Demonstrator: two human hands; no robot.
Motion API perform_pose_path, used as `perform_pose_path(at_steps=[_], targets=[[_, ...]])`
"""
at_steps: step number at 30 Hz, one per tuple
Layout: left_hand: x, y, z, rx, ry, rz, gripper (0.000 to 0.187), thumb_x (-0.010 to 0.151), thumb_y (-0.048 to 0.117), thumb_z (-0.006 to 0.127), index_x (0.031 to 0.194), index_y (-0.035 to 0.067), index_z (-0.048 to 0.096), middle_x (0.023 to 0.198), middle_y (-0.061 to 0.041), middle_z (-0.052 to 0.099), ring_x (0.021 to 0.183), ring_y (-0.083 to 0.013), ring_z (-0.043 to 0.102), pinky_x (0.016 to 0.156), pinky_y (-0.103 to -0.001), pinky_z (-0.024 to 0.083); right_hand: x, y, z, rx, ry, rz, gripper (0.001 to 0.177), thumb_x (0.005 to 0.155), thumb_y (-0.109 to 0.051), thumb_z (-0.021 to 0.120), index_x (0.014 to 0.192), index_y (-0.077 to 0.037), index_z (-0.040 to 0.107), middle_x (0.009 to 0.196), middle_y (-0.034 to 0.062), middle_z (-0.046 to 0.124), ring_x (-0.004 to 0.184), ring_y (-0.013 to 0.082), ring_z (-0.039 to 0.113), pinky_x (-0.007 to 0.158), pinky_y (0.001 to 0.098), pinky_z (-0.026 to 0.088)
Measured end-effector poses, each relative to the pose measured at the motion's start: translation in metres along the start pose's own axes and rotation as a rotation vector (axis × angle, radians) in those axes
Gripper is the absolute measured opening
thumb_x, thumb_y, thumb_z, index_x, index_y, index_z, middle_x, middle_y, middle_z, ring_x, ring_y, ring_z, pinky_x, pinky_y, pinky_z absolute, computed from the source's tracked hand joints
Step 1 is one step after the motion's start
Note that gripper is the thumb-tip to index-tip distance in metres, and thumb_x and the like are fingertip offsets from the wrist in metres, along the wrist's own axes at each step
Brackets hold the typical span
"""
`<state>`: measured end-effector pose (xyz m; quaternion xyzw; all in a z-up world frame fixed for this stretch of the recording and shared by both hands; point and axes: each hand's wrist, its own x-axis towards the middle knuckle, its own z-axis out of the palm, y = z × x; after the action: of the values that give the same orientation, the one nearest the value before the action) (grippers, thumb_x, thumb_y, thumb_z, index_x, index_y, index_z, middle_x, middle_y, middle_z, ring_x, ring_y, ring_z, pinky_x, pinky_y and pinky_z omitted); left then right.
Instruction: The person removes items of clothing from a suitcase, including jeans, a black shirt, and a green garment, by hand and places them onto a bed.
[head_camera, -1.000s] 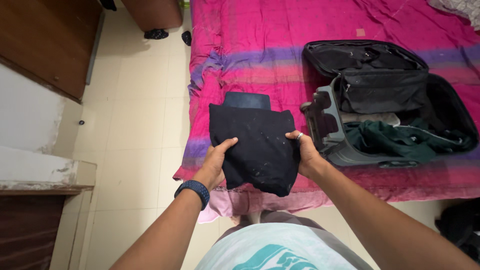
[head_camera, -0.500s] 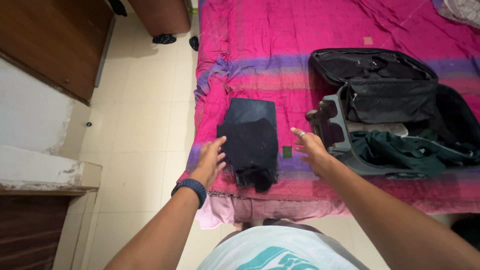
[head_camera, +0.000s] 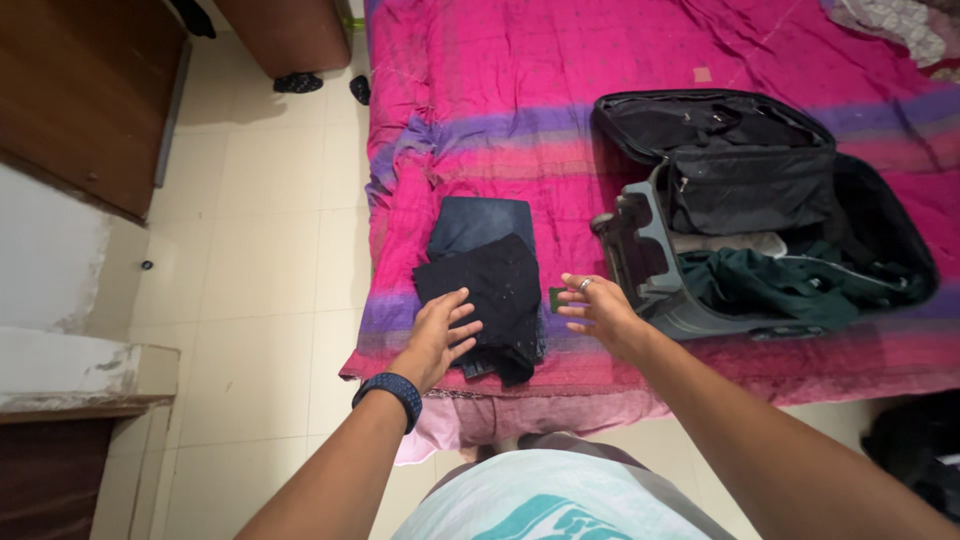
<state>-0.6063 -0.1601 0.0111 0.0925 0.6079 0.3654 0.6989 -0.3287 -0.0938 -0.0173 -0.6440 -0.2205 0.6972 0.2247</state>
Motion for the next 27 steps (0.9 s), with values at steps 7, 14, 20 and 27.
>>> perform_pose_path(at_steps=[7, 14, 20, 27], targets=[[0.009, -0.016, 0.003, 0.086, -0.010, -0.076, 0.057, 0.087, 0.042, 0.067, 0.135, 0.015, 0.053, 0.135, -0.009, 0.066, 0.111, -0.0284, 0.067, 0.097, -0.044, 0.050, -0.027, 0.022, -0.013, 0.028, 0.059, 0.010, 0.040, 0.091, -0.038, 0.067, 0.122, -0.014, 0.060, 0.117, 0.0104, 0.070, 0.105, 0.0268, 0.067, 0.087, 0.0437, 0.053], [0.009, -0.026, 0.026, 0.304, -0.096, -0.136, 0.044, 0.091, 0.042, 0.064, 0.126, 0.015, 0.056, 0.124, -0.005, 0.070, 0.098, -0.0219, 0.067, 0.088, -0.040, 0.051, -0.057, 0.049, -0.048, 0.159, 0.198, 0.002, 0.040, 0.092, -0.034, 0.063, 0.126, -0.014, 0.057, 0.116, 0.0118, 0.071, 0.099, 0.0285, 0.069, 0.088, 0.0453, 0.054], [0.008, -0.034, 0.063, 0.382, -0.185, -0.157, 0.041, 0.091, 0.040, 0.064, 0.123, 0.016, 0.056, 0.123, -0.005, 0.070, 0.094, -0.0200, 0.067, 0.090, -0.040, 0.053, -0.084, 0.073, -0.093, 0.250, 0.293, -0.024, 0.040, 0.093, -0.035, 0.063, 0.124, -0.010, 0.057, 0.114, 0.0130, 0.070, 0.094, 0.0263, 0.070, 0.086, 0.0431, 0.055], [0.020, -0.056, 0.123, 0.538, -0.295, -0.189, 0.042, 0.091, 0.039, 0.063, 0.124, 0.015, 0.056, 0.123, -0.004, 0.070, 0.092, -0.0215, 0.068, 0.085, -0.039, 0.052, -0.121, 0.097, -0.146, 0.366, 0.387, -0.060, 0.038, 0.093, -0.036, 0.062, 0.122, -0.011, 0.060, 0.113, 0.0108, 0.071, 0.092, 0.0233, 0.068, 0.084, 0.0414, 0.054]])
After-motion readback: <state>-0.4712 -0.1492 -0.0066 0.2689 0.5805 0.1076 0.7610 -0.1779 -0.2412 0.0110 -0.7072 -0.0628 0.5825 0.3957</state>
